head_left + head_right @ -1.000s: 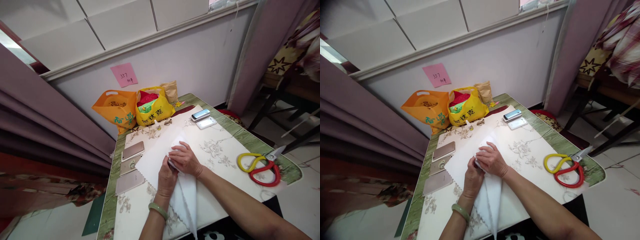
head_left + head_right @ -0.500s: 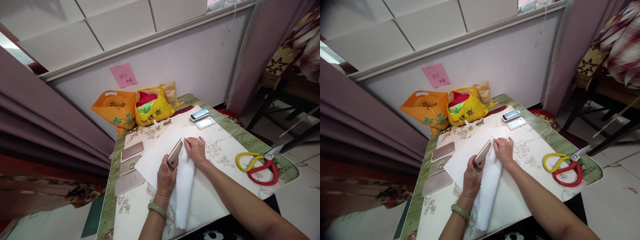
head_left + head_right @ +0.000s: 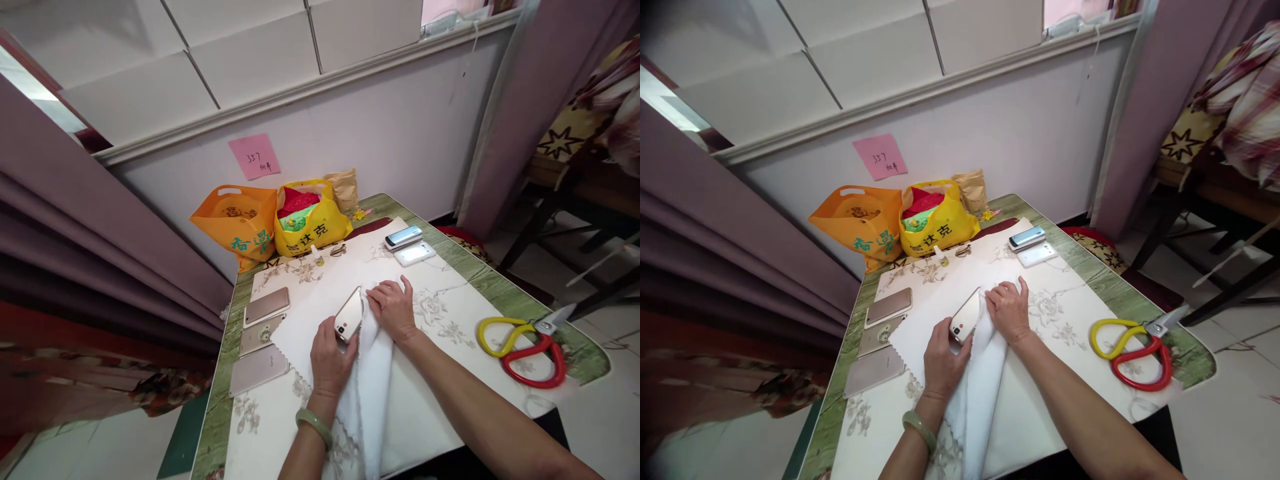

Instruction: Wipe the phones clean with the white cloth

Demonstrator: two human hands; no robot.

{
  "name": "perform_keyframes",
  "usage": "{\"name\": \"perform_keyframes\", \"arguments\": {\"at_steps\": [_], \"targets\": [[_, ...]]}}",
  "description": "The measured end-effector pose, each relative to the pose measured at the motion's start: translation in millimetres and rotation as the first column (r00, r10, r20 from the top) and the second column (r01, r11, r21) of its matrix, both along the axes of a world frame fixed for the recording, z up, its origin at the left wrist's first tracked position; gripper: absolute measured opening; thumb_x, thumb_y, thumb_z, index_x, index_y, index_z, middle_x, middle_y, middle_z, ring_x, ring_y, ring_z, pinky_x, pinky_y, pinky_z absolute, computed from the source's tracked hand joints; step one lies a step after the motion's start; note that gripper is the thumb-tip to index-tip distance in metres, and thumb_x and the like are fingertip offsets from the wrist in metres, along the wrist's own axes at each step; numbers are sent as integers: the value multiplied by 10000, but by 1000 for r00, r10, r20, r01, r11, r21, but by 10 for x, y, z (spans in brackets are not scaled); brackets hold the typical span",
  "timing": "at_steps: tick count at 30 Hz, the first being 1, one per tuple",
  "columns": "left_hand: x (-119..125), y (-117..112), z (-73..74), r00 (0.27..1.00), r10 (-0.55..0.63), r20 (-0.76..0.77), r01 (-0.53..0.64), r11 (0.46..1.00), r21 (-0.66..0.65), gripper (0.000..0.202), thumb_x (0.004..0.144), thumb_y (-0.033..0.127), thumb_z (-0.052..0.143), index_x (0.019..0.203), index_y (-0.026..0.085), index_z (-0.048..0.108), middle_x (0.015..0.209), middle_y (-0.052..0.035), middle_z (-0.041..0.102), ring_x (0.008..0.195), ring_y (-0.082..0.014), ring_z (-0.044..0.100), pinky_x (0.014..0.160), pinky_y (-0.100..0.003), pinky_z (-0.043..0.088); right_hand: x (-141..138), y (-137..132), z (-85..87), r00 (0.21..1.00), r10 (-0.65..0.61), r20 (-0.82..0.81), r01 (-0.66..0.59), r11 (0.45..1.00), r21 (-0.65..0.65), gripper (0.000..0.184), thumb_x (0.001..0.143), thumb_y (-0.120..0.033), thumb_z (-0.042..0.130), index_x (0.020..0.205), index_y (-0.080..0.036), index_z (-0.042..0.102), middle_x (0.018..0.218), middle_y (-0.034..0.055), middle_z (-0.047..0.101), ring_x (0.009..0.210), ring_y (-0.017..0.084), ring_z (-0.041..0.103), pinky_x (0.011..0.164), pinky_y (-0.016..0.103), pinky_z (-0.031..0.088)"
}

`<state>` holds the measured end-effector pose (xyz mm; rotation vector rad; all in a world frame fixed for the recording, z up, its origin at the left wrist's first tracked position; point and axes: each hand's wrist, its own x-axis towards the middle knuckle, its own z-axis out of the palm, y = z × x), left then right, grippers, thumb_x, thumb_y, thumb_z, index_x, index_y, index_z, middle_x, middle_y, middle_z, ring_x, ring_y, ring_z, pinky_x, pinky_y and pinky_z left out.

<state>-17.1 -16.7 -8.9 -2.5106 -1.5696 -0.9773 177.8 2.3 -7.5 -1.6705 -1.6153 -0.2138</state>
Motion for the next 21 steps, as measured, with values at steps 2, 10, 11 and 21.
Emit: {"name": "perform_keyframes", "arguments": {"at_steps": [2, 10, 11, 21], "targets": [[4, 3, -1, 1000, 8, 4, -8, 1000, -5, 484, 835, 345, 621, 1245, 140, 466, 1080, -131, 605, 1002, -249, 600, 861, -370, 519, -57, -36, 49, 994, 105, 32, -104, 994, -17, 156, 902, -236, 578, 851, -274, 720, 829, -7, 709, 959, 202, 556, 1115, 479, 120], [28, 6, -38, 999, 28, 16, -28, 1000, 0, 608, 836, 368, 625, 1336, 115, 387, 1151, -160, 598, 1037, -263, 595, 898, -396, 507, 6, -22, 10, 999, 47, 15, -44, 991, -126, 191, 918, -308, 563, 1050, -252, 690, 933, 42, 702, 934, 214, 560, 1055, 445, 176], [30, 4, -33, 999, 31, 22, -31, 1000, 4, 631, 838, 372, 623, 1350, 107, 366, 1156, -165, 597, 1021, -260, 599, 886, -395, 510, 55, 0, -20, 1000, -14, -1, 13, 991, -136, 229, 915, -325, 565, 1094, -233, 675, 945, 59, 701, 927, 222, 563, 1024, 439, 202], [12, 13, 14, 999, 9, -50, -4, 995, 95, 446, 904, 510, 494, 1142, 135, 529, 985, -121, 638, 878, -230, 588, 776, -346, 444, 243, 56, -13, 983, -134, -123, 138, 990, 21, 196, 918, -352, 556, 890, -251, 722, 914, 29, 709, 957, 223, 571, 1067, 489, 136]]}}
